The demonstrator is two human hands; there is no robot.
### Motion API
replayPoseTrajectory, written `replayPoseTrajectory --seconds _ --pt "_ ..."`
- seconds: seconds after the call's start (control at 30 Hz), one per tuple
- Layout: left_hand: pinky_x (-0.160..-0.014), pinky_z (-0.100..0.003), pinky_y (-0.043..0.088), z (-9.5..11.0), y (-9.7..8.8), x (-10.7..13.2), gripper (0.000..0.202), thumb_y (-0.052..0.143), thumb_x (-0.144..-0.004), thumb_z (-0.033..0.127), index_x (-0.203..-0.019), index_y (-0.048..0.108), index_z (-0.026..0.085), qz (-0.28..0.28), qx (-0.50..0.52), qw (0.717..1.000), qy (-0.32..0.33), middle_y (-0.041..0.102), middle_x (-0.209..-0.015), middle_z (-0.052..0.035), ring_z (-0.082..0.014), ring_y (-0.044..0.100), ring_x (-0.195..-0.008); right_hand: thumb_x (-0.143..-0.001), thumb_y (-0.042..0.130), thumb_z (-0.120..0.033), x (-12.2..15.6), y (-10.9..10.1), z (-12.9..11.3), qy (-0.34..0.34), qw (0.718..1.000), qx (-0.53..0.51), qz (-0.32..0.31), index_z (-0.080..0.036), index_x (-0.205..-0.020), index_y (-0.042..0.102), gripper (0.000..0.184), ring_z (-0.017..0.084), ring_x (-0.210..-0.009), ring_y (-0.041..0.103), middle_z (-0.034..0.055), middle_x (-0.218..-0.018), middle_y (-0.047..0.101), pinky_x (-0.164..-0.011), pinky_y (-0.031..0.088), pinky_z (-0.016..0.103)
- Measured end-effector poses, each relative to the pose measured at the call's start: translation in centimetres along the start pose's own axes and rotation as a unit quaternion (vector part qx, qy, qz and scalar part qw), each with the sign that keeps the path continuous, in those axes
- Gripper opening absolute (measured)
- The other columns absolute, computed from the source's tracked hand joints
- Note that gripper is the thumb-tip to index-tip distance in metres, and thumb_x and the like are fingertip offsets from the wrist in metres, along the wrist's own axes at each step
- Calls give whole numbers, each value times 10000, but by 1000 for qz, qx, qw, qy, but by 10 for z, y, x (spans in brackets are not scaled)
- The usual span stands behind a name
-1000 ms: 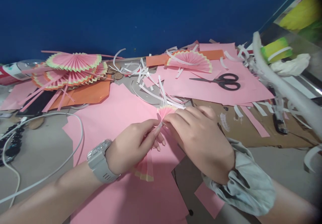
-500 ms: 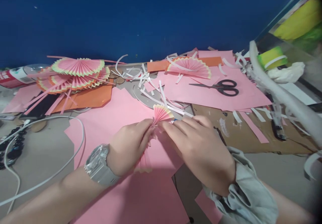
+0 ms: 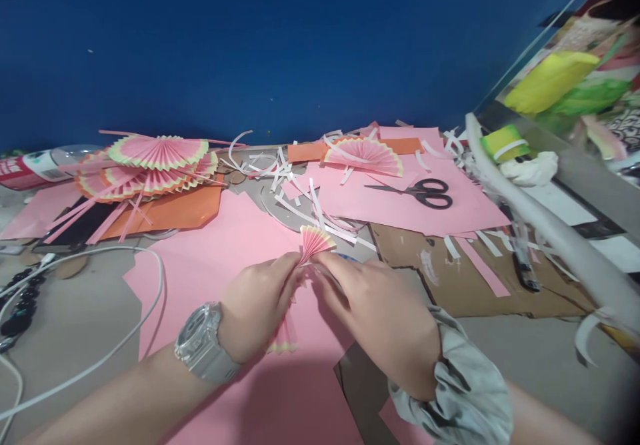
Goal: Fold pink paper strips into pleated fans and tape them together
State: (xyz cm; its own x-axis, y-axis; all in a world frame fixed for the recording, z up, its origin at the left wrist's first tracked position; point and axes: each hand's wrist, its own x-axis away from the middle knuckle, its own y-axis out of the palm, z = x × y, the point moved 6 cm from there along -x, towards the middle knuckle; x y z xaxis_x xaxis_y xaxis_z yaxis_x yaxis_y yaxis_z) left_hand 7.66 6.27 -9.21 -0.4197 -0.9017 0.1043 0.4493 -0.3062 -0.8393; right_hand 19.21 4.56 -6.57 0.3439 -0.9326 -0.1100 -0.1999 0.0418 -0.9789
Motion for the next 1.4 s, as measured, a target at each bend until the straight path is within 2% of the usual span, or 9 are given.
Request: replayPoseTrajectory --seconds 0.17,0.27,0.33,0.43,0.5,0.63,0.8,1.13,1.4 --pt "-533 -235 374 -1 0 1 232 280 -929 301 -792 445 210 4 7 1000 -9 590 -644 17 -130 547 -544 -832 518 -249 -1 -5 5 16 996 89 27 -216 -998 580 181 193 -470 563 -16 -515 613 -483 239 292" --pt "-556 -240 384 -2 -3 0 223 289 -926 289 -758 413 212 3 44 999 -12 596 -650 23 -130 567 -572 -841 505 -208 -3 -5 8 -2 998 60 -2 -223 -900 578 95 183 -521 572 -23 -567 621 -522 271 289" --pt "-583 -243 399 -3 -5 -2 216 296 -926 279 -750 401 210 -7 92 995 -22 600 -647 30 -124 584 -580 -875 457 -202 -4 -4 10 -14 999 15 -32 -220 -832 559 112 172 -594 586 -24 -658 642 -590 305 295" --pt "-605 -246 431 -5 -1 -3 222 292 -933 300 -786 426 201 -51 190 980 -41 620 -684 28 -107 600 -550 -901 419 -193 -4 -4 13 -34 998 -35 -45 -218 -873 549 136 164 -715 592 -24 -771 640 -689 316 310" --pt "-602 -250 451 -4 4 -4 254 289 -935 344 -823 459 193 -89 245 964 -46 632 -709 17 -108 610 -536 -893 431 -166 -5 -6 14 -46 998 -36 -35 -216 -847 549 135 160 -726 576 -26 -771 623 -710 307 317" --pt "-589 -262 466 -3 12 -2 311 308 -920 431 -870 488 182 -140 297 943 -53 645 -693 4 -130 634 -537 -894 440 -176 -6 -9 16 -44 997 -54 -19 -204 -821 558 141 159 -760 574 -20 -773 627 -729 308 322" --pt "-594 -259 467 0 14 -1 293 319 -919 425 -862 474 184 -172 281 943 -41 657 -691 1 -133 644 -541 -888 460 -198 -9 -9 21 -15 995 -95 -28 -197 -867 600 141 158 -834 594 -4 -831 663 -748 323 315" --pt "-594 -251 454 7 11 2 231 311 -929 364 -943 463 191 -189 215 958 -28 642 -701 13 -121 629 -543 -873 438 -150 -9 -6 19 -14 997 -68 -38 -181 -881 611 176 159 -788 601 16 -835 668 -733 336 326" --pt "-596 -230 442 9 9 3 205 324 -925 335 -862 464 199 -165 178 970 -12 638 -699 18 -111 612 -557 -888 407 -177 -8 -9 21 5 998 -65 -22 -185 -873 605 199 159 -744 607 18 -794 673 -727 334 331"
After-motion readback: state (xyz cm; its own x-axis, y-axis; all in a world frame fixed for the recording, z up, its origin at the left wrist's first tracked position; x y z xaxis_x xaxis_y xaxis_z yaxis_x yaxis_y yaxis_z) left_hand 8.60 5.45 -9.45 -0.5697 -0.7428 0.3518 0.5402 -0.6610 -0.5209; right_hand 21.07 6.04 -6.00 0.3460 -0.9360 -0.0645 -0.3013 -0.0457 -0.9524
